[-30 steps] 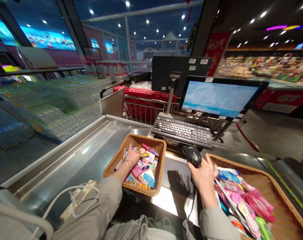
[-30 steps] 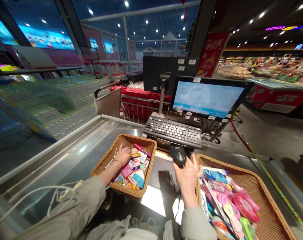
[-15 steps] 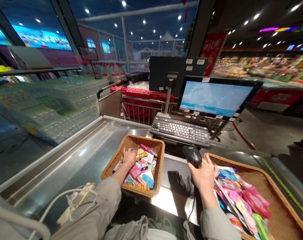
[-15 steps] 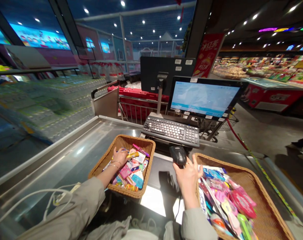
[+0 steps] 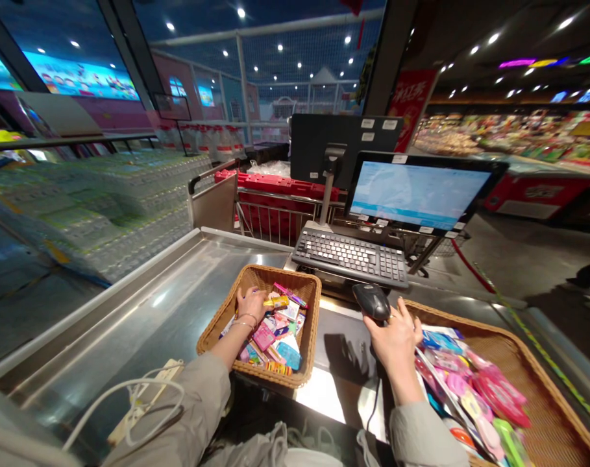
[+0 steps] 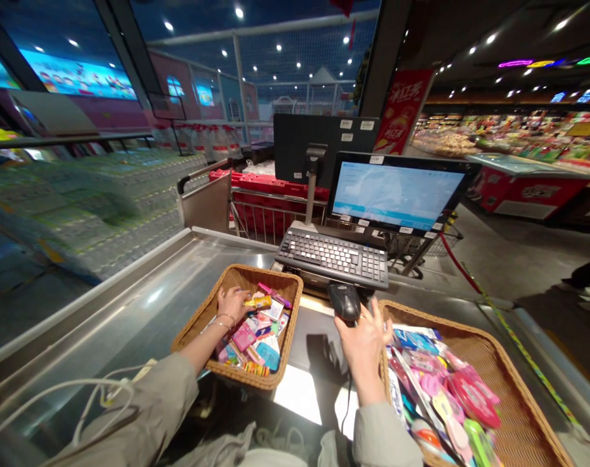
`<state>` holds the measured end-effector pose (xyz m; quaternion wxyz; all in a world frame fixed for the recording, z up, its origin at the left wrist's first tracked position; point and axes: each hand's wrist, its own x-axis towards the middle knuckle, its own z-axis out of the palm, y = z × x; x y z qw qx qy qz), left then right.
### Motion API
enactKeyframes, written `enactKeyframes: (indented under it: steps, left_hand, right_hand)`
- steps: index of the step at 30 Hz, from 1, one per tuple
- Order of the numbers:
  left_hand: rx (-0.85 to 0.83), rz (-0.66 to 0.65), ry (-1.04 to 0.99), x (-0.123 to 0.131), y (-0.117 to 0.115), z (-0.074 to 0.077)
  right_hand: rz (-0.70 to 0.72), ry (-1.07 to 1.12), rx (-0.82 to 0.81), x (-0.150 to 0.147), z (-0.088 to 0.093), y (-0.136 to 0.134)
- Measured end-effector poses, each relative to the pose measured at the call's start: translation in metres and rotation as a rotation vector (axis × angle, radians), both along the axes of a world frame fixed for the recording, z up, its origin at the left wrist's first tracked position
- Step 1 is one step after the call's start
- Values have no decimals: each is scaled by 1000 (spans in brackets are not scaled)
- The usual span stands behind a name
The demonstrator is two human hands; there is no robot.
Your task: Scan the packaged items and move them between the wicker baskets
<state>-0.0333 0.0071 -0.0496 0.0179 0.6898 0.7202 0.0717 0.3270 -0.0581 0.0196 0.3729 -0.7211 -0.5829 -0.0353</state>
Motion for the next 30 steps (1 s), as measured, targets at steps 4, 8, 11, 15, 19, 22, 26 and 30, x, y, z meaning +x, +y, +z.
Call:
enactKeyframes:
  steps: [4,8,11,15,19,22,26,30]
  left_hand:
    - [53,-12,-47,3,0,13]
    - [108,-12,-85,13,-1,29]
    - [125,-35,-116,23,-1,42]
    - [114,-54,-118,36,1,57]
    - [196,-88,-194,50,2,71]
    - [253,-102,-246,61,3,81]
    - [295,-118,-286,74,4,91]
    - [345,-138,-305,84,6,99]
  right_hand:
    - [9,3,2,-1,1,2]
    - [15,3,-8,-3,2,3]
    - [20,11,0,-7,4,3]
    - [32,22,16,-11,6,2]
    - [41,28,6,-11,6,1]
    - [34,20,2,-10,7,1]
    - [26,-8,9,-9,7,-1]
    - [44,-36,20,-9,9,-5]
